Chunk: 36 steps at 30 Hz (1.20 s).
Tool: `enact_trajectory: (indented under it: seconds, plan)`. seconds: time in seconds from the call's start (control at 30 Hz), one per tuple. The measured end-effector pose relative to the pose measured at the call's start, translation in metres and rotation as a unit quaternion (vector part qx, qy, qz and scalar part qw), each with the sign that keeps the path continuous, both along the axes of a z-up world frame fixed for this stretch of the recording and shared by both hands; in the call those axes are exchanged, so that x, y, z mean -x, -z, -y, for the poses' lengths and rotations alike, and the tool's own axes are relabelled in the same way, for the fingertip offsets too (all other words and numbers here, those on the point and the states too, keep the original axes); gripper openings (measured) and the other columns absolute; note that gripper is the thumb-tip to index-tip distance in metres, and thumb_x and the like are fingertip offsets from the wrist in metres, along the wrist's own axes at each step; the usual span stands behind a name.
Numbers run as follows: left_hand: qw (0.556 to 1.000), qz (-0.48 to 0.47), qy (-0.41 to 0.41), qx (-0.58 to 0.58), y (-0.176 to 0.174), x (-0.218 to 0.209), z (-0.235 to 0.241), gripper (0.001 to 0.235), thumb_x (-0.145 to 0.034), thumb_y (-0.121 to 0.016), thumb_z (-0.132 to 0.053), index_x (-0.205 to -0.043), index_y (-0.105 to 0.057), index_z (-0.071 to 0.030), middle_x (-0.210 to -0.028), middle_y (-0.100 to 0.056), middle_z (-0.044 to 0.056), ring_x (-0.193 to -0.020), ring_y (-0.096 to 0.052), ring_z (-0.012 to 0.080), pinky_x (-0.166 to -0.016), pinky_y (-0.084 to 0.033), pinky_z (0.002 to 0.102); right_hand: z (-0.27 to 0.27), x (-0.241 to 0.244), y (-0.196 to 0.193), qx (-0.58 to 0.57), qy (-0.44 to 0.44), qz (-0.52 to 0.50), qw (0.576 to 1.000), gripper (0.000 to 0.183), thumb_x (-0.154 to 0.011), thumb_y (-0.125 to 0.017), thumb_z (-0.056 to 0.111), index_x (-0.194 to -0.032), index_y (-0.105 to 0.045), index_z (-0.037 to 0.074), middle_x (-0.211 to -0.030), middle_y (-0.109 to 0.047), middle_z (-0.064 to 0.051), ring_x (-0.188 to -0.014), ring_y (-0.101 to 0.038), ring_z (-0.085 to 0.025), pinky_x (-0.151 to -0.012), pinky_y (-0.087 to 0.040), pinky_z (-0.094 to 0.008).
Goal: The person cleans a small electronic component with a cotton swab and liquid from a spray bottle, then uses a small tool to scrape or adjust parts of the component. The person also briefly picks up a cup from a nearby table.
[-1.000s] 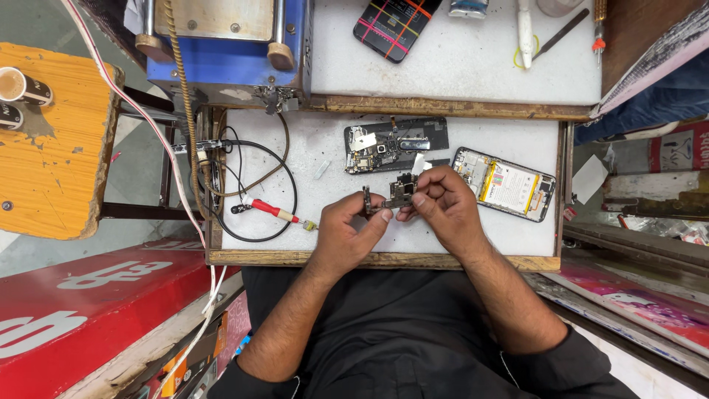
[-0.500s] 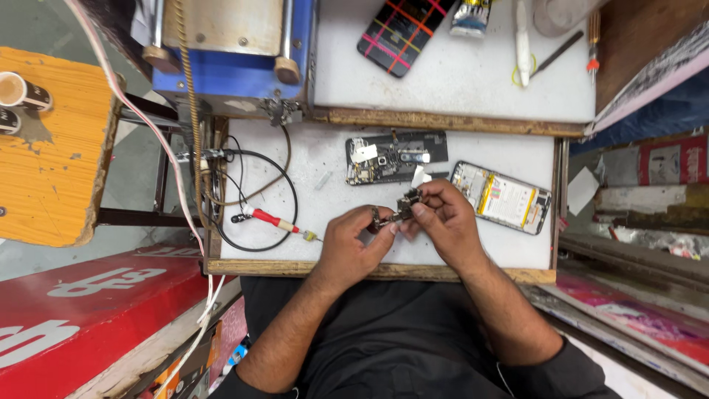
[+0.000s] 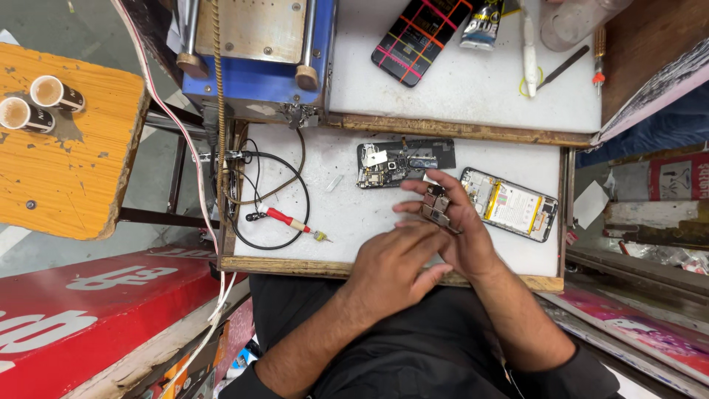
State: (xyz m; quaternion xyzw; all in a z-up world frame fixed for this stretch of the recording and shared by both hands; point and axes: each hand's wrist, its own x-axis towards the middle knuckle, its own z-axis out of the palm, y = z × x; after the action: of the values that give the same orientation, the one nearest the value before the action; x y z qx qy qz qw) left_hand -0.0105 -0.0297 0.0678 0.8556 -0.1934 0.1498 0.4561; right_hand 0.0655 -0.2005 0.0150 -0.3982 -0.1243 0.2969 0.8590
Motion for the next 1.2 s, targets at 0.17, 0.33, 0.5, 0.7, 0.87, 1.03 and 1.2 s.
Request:
enact_trajectory:
  seconds: [0.17,0.33,0.5,0.7,0.87,1.03,1.2]
  plan:
    - [0.996,-0.001,-0.094,-0.004,-0.011,0.005,-0.024,0.031,-0.089,-0.077,-0.014,-0.117,-0.068,-0.004,-0.115,-0.073,0.012,-0.100,-0.073,0.0289,-0.086,-0.060,0.040,0.003,-0.004,-0.010,0.015,0.039,-0.173,0.984,0.070,-0.105,-0.036,0.062,-0.152,-0.037,0.011,-0.138,-0.056,-0.027,-0.117,-0.065,-0.036,-0.096,-0.058,-0.049]
    - [0.961,-0.038,-0.233,-0.147,0.007,0.018,-0.075,0.025,-0.088,-0.078,-0.014,-0.111,-0.073,-0.006,-0.110,-0.074,0.012,-0.094,-0.073,0.0289,-0.081,-0.060,0.040,0.004,-0.001,-0.015,0.161,0.022,-0.165,0.973,0.059,-0.105,-0.039,0.049,-0.151,-0.038,0.011,-0.123,-0.069,-0.027,-0.085,-0.076,-0.026,-0.058,-0.061,-0.030]
    - [0.928,-0.073,-0.309,-0.194,0.013,0.030,-0.110,0.022,-0.093,-0.078,-0.017,-0.112,-0.074,-0.007,-0.111,-0.075,0.011,-0.092,-0.076,0.0262,-0.077,-0.062,0.036,-0.010,0.002,-0.027,0.396,-0.016,-0.020,0.918,0.054,-0.100,-0.056,0.035,-0.146,-0.047,0.010,-0.112,-0.075,-0.027,-0.060,-0.073,-0.017,-0.040,-0.052,-0.025]
    - [0.899,-0.185,-0.278,-0.284,-0.001,0.037,-0.120,0.030,-0.089,-0.075,-0.011,-0.119,-0.073,-0.009,-0.131,-0.065,0.013,-0.084,-0.075,0.0251,-0.070,-0.063,0.034,-0.018,0.006,-0.051,0.529,0.002,0.143,0.837,0.044,-0.094,-0.066,0.026,-0.136,-0.060,0.014,-0.134,-0.068,-0.012,-0.050,-0.061,-0.010,-0.042,-0.053,-0.023]
    - [0.904,-0.136,-0.230,-0.333,-0.001,0.035,-0.118,0.037,-0.081,-0.076,-0.009,-0.118,-0.076,-0.015,-0.134,-0.062,0.013,-0.089,-0.075,0.0259,-0.071,-0.062,0.034,0.006,-0.001,-0.055,0.545,0.111,0.278,0.783,0.036,-0.094,-0.071,0.022,-0.129,-0.070,0.015,-0.133,-0.070,-0.009,-0.053,-0.053,-0.007,-0.049,-0.050,-0.023]
    - [0.913,-0.117,-0.254,-0.296,0.005,0.016,-0.118,0.028,-0.083,-0.081,-0.023,-0.109,-0.075,-0.015,-0.128,-0.066,0.010,-0.089,-0.075,0.0268,-0.071,-0.062,0.035,0.047,-0.043,-0.072,0.617,0.230,0.280,0.698,0.028,-0.100,-0.072,0.022,-0.128,-0.074,0.017,-0.086,-0.077,-0.008,-0.061,-0.065,-0.008,-0.057,-0.050,-0.025]
    - [0.901,-0.073,-0.321,-0.283,0.017,0.007,-0.108,0.035,-0.085,-0.080,-0.020,-0.116,-0.075,-0.006,-0.125,-0.068,0.015,-0.086,-0.075,0.0286,-0.068,-0.062,0.036,0.065,-0.111,-0.080,0.641,0.291,0.367,0.609,0.026,-0.101,-0.072,0.020,-0.126,-0.071,0.010,-0.102,-0.075,-0.013,-0.069,-0.072,-0.021,-0.069,-0.056,-0.037]
